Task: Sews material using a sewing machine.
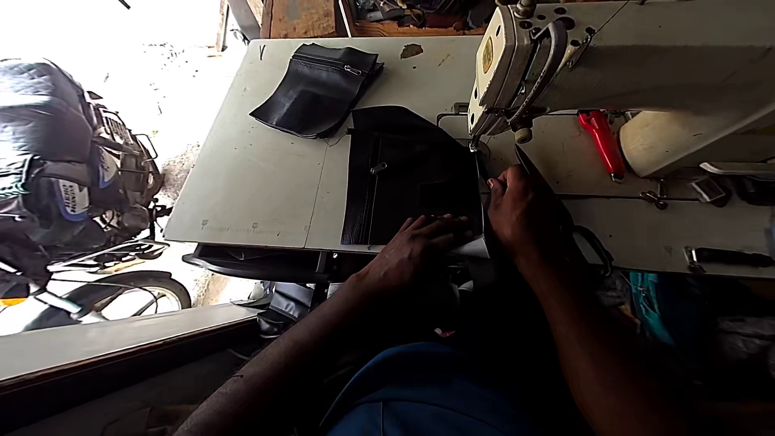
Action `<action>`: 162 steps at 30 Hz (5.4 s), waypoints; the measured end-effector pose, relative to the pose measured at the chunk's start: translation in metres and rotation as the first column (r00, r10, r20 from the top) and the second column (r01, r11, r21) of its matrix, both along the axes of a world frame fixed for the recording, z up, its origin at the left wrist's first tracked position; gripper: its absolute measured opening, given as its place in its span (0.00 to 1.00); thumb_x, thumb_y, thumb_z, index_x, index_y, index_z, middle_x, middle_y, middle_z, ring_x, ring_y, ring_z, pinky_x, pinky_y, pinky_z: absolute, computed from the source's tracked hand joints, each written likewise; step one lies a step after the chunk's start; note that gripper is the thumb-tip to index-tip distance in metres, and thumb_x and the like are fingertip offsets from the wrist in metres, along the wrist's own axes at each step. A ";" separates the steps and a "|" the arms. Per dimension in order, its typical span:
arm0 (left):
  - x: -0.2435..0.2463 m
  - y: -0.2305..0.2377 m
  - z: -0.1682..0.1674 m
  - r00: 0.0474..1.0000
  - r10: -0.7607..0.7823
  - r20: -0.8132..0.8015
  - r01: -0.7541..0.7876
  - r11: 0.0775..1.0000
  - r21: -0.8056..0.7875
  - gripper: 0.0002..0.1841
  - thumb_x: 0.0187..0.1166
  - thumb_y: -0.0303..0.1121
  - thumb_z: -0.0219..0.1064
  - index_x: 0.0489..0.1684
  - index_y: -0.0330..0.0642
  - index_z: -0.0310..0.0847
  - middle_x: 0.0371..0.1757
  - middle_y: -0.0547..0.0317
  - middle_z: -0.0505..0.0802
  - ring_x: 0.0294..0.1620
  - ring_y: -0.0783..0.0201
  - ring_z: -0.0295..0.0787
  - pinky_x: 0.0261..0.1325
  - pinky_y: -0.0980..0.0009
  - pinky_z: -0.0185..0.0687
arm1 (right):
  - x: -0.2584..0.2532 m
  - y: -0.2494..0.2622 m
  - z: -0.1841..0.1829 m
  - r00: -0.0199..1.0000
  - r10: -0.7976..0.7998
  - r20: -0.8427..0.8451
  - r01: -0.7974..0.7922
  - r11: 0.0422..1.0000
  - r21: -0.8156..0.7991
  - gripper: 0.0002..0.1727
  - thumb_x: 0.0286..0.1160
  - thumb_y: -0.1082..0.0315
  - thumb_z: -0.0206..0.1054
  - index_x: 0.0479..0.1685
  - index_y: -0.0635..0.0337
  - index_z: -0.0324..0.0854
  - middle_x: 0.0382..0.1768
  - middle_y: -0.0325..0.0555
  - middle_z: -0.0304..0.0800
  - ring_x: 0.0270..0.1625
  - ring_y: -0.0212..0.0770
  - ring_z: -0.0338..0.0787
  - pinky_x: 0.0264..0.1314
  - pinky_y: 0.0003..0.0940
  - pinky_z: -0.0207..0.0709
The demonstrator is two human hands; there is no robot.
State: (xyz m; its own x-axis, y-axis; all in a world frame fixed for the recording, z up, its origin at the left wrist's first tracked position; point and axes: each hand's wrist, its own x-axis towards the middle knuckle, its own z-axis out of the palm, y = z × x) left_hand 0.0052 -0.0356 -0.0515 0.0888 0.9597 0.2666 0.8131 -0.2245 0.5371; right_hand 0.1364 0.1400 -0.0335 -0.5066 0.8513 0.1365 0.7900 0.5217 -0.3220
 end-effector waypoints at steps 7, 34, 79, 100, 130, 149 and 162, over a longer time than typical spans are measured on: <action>-0.004 0.001 0.009 0.996 -0.050 -0.073 0.047 0.998 -0.031 0.20 0.85 0.42 0.62 0.73 0.55 0.85 0.82 0.64 0.82 0.83 0.61 0.75 0.80 0.56 0.72 | 0.014 -0.039 -0.006 0.973 0.021 -0.230 -0.033 0.998 -0.047 0.19 0.93 0.56 0.53 0.63 0.60 0.83 0.34 0.55 0.92 0.32 0.56 0.92 0.30 0.55 0.82; -0.011 0.100 -0.003 0.830 0.358 -0.428 -0.401 0.916 -0.010 0.27 0.91 0.55 0.43 0.84 0.65 0.73 0.69 0.56 0.84 0.66 0.48 0.78 0.55 0.51 0.73 | 0.014 -0.037 0.000 0.985 0.154 0.073 -0.147 0.985 -0.094 0.13 0.81 0.61 0.63 0.27 0.54 0.84 0.17 0.49 0.83 0.24 0.54 0.89 0.20 0.54 0.74; -0.010 0.102 0.002 0.846 0.298 -0.442 -0.372 0.924 -0.089 0.27 0.92 0.54 0.42 0.86 0.63 0.71 0.84 0.64 0.76 0.73 0.50 0.75 0.58 0.51 0.72 | 0.018 -0.042 -0.008 0.986 0.155 0.052 -0.156 0.988 0.011 0.19 0.86 0.57 0.58 0.26 0.54 0.83 0.14 0.46 0.80 0.21 0.51 0.87 0.18 0.49 0.72; -0.014 0.108 0.004 0.875 0.308 -0.374 -0.369 0.924 -0.100 0.26 0.89 0.53 0.47 0.80 0.62 0.77 0.92 0.63 0.67 0.72 0.47 0.74 0.56 0.49 0.74 | 0.017 -0.042 -0.009 0.988 0.143 0.052 -0.143 0.990 0.009 0.17 0.86 0.57 0.58 0.30 0.53 0.85 0.14 0.45 0.81 0.20 0.50 0.87 0.17 0.49 0.73; -0.012 0.111 0.011 0.865 0.275 -0.419 -0.375 0.910 -0.177 0.26 0.91 0.52 0.42 0.81 0.59 0.75 0.90 0.67 0.71 0.78 0.47 0.72 0.59 0.48 0.73 | 0.015 -0.038 -0.003 0.985 0.153 0.084 -0.150 0.988 -0.039 0.15 0.82 0.60 0.61 0.26 0.53 0.83 0.16 0.46 0.82 0.22 0.52 0.88 0.18 0.51 0.74; -0.021 0.110 0.005 0.871 0.267 -0.412 -0.312 0.949 -0.045 0.24 0.93 0.49 0.44 0.76 0.58 0.80 0.82 0.59 0.79 0.74 0.46 0.75 0.57 0.48 0.73 | 0.005 -0.026 0.000 0.983 0.143 0.118 -0.138 0.989 -0.052 0.14 0.85 0.59 0.61 0.34 0.53 0.87 0.18 0.47 0.84 0.24 0.53 0.89 0.20 0.52 0.75; -0.031 0.099 0.001 0.903 0.231 -0.363 -0.261 0.965 -0.036 0.22 0.91 0.38 0.45 0.76 0.59 0.80 0.80 0.65 0.81 0.77 0.53 0.75 0.65 0.51 0.73 | -0.007 -0.007 -0.010 0.980 0.192 0.044 -0.192 0.981 0.010 0.18 0.89 0.55 0.56 0.53 0.50 0.92 0.18 0.47 0.86 0.21 0.51 0.87 0.20 0.53 0.76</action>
